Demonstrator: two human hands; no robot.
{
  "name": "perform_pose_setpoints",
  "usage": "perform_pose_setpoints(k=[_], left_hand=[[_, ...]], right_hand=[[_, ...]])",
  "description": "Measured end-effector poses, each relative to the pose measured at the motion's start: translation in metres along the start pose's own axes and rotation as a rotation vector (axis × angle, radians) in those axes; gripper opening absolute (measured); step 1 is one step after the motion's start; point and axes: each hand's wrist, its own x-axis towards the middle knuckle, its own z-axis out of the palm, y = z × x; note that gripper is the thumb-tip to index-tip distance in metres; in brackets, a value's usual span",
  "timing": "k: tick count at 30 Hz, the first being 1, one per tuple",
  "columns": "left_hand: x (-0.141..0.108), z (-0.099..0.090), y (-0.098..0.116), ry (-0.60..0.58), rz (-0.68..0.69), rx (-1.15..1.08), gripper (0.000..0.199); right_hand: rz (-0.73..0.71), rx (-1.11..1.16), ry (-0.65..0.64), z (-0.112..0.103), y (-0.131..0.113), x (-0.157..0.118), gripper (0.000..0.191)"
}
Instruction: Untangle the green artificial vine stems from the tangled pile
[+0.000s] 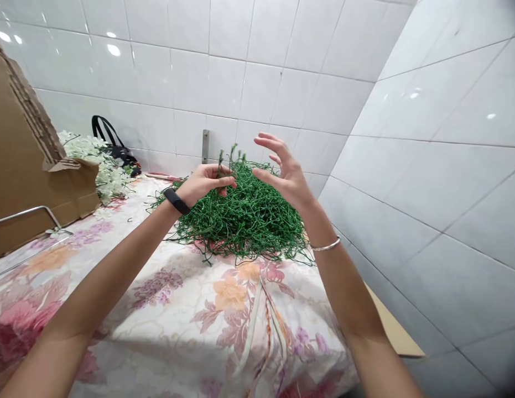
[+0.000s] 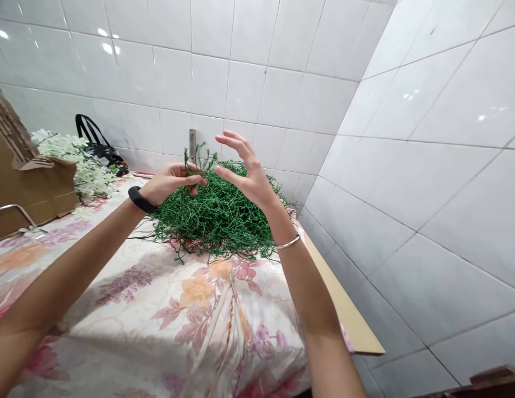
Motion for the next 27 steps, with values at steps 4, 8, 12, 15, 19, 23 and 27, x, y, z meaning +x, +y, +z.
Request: perform_pose_setpoints(k=[4, 8, 12, 15, 19, 23, 27], left_hand=[[-0.006, 0.012, 0.009, -0.067, 0.000, 0.059, 0.028], [-0.010, 0.017, 0.021, -0.093, 0.003, 0.100, 0.036], [-0.009, 0.010, 0.027, -0.069, 0.007, 0.107, 0.039], [-0.007, 0.001, 0.026, -0.042, 0.000, 0.097, 0.037], [-0.007, -0.007, 0.025, -0.066, -0.043, 0.077, 0.051], [-0.008, -0.008, 0.031, -0.016, -0.010, 0.115, 0.045], [-0.009, -0.013, 0.037, 0.117, 0.064, 0.205, 0.048]], right_hand=[[-0.022, 0.020, -0.114, 0.004, -0.003, -0.001, 0.051], [0.072, 0.155, -0.007, 0.003, 0.013, -0.001, 0.021], [0.099, 0.264, 0.205, -0.004, 0.024, 0.001, 0.016], [0.079, 0.306, 0.308, -0.007, 0.027, 0.002, 0.016], [0.068, 0.323, 0.421, -0.009, 0.029, 0.001, 0.015], [0.117, 0.320, 0.476, -0.010, 0.025, 0.001, 0.017], [0.181, 0.252, 0.584, -0.012, 0.017, 0.000, 0.023]])
